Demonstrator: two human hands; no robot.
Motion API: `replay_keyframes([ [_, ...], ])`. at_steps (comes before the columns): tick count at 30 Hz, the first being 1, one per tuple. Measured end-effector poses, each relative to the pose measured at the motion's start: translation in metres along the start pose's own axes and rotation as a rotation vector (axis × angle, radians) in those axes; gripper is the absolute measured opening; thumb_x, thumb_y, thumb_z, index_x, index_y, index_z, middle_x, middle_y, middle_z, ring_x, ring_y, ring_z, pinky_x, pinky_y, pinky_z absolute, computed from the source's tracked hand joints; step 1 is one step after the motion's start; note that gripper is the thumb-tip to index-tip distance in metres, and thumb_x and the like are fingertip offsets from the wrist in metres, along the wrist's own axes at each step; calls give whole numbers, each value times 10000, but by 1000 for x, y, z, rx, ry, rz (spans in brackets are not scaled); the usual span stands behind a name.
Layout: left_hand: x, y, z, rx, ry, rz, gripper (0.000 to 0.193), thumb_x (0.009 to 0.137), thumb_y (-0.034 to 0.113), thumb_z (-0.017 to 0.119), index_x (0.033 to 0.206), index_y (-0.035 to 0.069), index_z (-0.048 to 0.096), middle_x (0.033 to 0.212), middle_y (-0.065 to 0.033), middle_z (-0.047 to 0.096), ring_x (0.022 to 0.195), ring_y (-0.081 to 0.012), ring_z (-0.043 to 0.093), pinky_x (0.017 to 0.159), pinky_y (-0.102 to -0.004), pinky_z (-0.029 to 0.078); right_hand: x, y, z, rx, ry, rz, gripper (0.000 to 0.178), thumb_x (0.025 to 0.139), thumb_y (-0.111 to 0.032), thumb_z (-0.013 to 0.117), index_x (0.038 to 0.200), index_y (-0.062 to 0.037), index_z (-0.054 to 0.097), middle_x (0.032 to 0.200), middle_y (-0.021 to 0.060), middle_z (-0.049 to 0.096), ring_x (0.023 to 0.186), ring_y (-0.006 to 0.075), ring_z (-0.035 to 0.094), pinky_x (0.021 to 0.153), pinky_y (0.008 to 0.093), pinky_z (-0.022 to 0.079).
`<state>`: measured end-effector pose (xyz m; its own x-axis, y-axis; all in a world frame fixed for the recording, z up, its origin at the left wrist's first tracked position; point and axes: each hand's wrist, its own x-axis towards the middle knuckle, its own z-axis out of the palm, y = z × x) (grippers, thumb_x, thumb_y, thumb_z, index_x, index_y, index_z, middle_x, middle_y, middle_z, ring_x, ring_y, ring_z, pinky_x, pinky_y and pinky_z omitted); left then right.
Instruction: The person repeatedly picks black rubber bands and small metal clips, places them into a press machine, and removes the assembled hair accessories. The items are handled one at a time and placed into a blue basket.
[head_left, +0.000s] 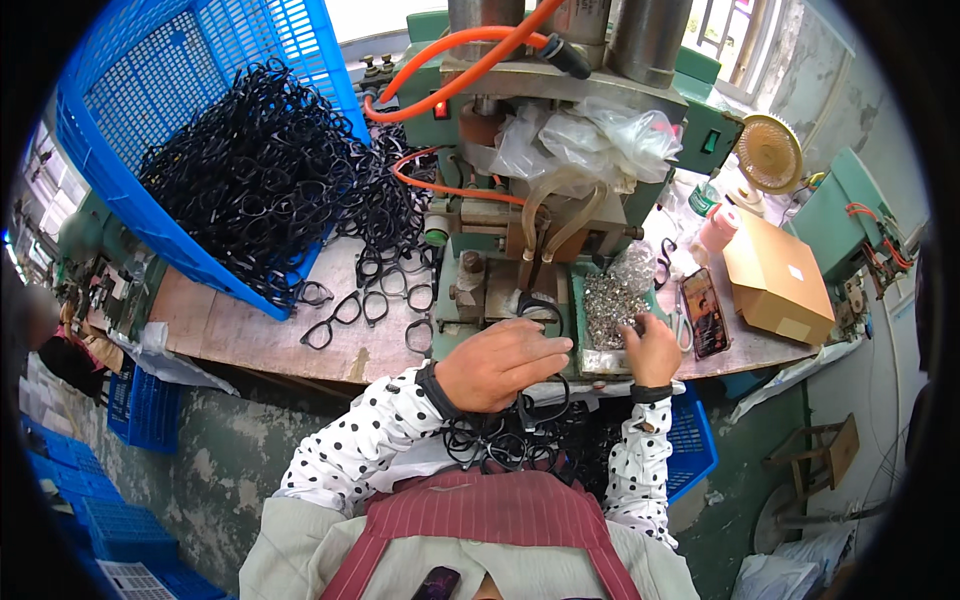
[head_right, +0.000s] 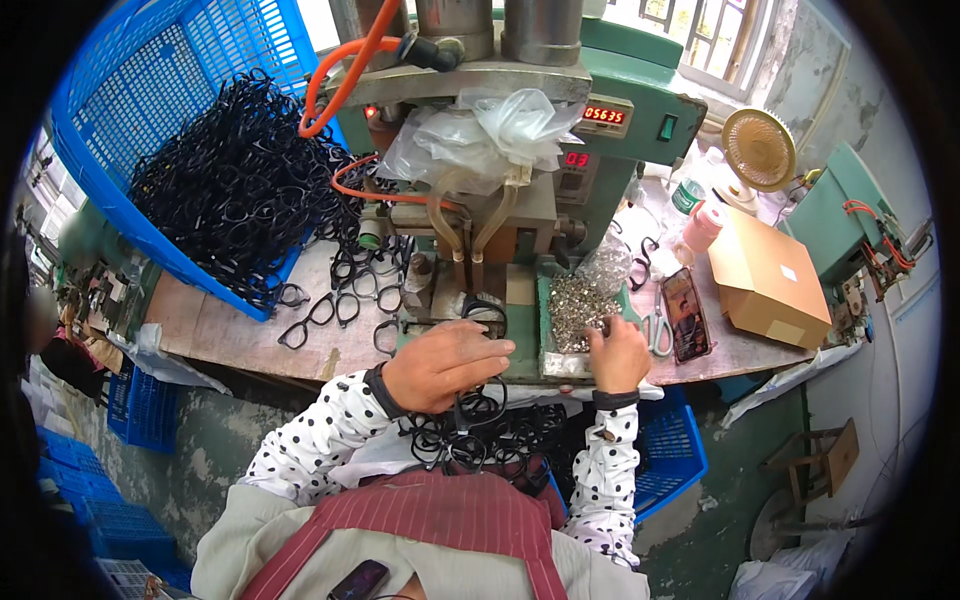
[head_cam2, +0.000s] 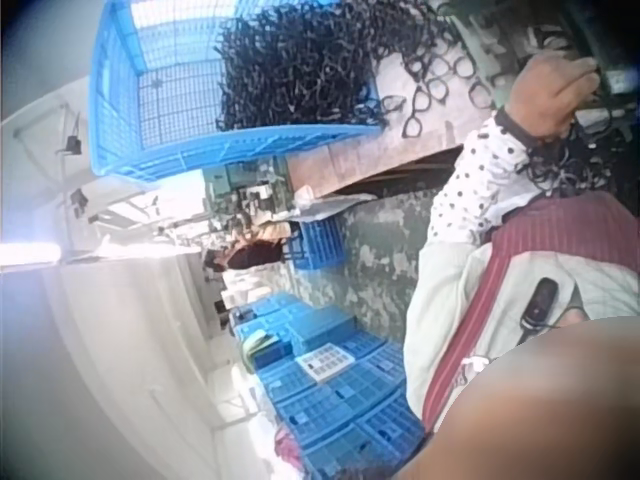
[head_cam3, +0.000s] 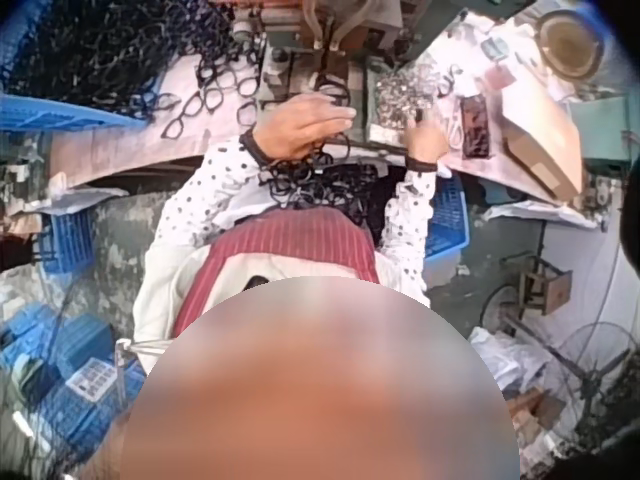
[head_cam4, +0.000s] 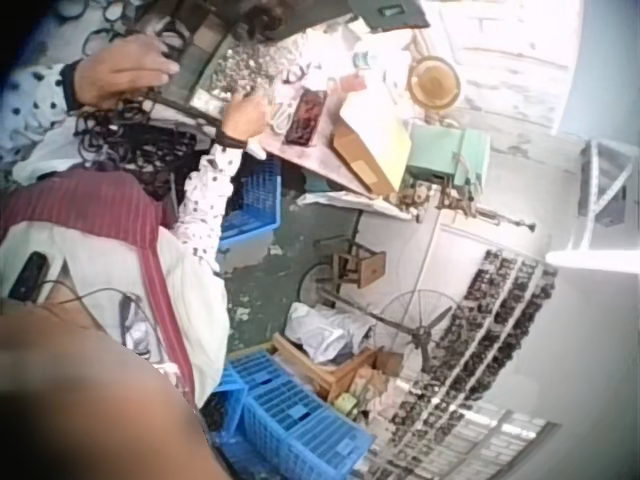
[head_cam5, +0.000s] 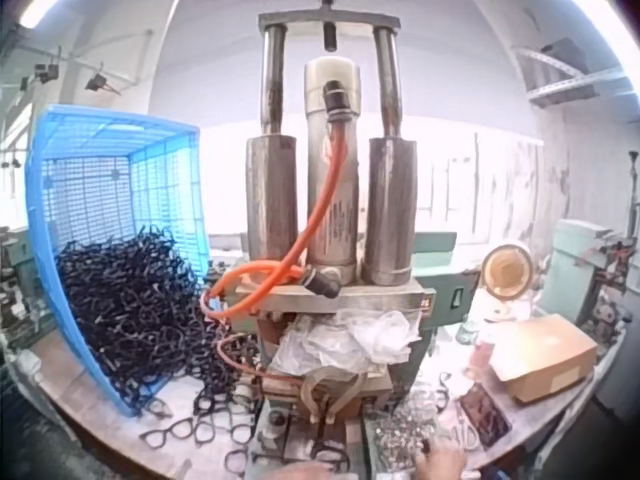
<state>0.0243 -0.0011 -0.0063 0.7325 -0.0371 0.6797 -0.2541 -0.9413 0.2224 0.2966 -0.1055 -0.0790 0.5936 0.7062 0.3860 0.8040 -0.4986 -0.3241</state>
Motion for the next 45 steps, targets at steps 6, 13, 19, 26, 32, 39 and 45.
replay_keyframes([
  [6,0,1,2,-60,12,2,641,663,-41,587,1296,39,525,1346,-150,542,1177,-305,560,1031,-505,414,1,6,33,187,144,-10,133,829,-210,687,819,-90,630,827,101,613,780,322,606,668,438,473],
  [13,-60,4,-10,521,225,-288,472,779,283,710,1224,164,604,1326,-49,535,1166,-255,492,1025,-455,338,-2,-2,27,154,147,-112,178,793,-194,730,911,-78,662,859,98,613,832,306,612,720,411,483],
  [19,-226,-19,-80,1008,-22,-1085,370,796,295,708,1134,149,664,1383,-95,473,1236,-314,410,1000,-505,314,-1,10,36,557,258,14,94,850,-126,688,913,-58,705,862,96,678,769,215,649,700,316,503],
  [26,-261,51,-90,733,-282,-957,507,734,315,746,1227,289,632,1473,-69,391,1281,-342,359,1013,-518,289,-8,-1,31,561,297,98,91,862,-121,691,911,-44,698,772,97,695,683,176,666,644,305,515],
  [32,-269,25,-67,675,-88,-814,335,753,103,687,1073,198,661,1215,-17,620,1091,-245,564,961,-444,363,-6,-6,23,554,243,79,67,872,-97,668,914,-45,667,782,90,687,697,188,669,656,303,514],
  [39,-232,-20,-73,516,420,-1009,116,939,125,546,962,23,599,864,-153,602,786,-331,562,697,-416,438,3,-18,27,480,198,-34,116,853,-75,639,958,-105,679,812,121,701,700,337,662,635,400,508],
  [45,-144,-21,-59,316,649,-888,124,938,120,619,1003,15,604,799,-82,622,669,-178,591,617,-291,470,4,-93,-26,1159,-10,62,124,770,0,714,894,3,707,806,27,691,700,79,585,647,229,456],
])
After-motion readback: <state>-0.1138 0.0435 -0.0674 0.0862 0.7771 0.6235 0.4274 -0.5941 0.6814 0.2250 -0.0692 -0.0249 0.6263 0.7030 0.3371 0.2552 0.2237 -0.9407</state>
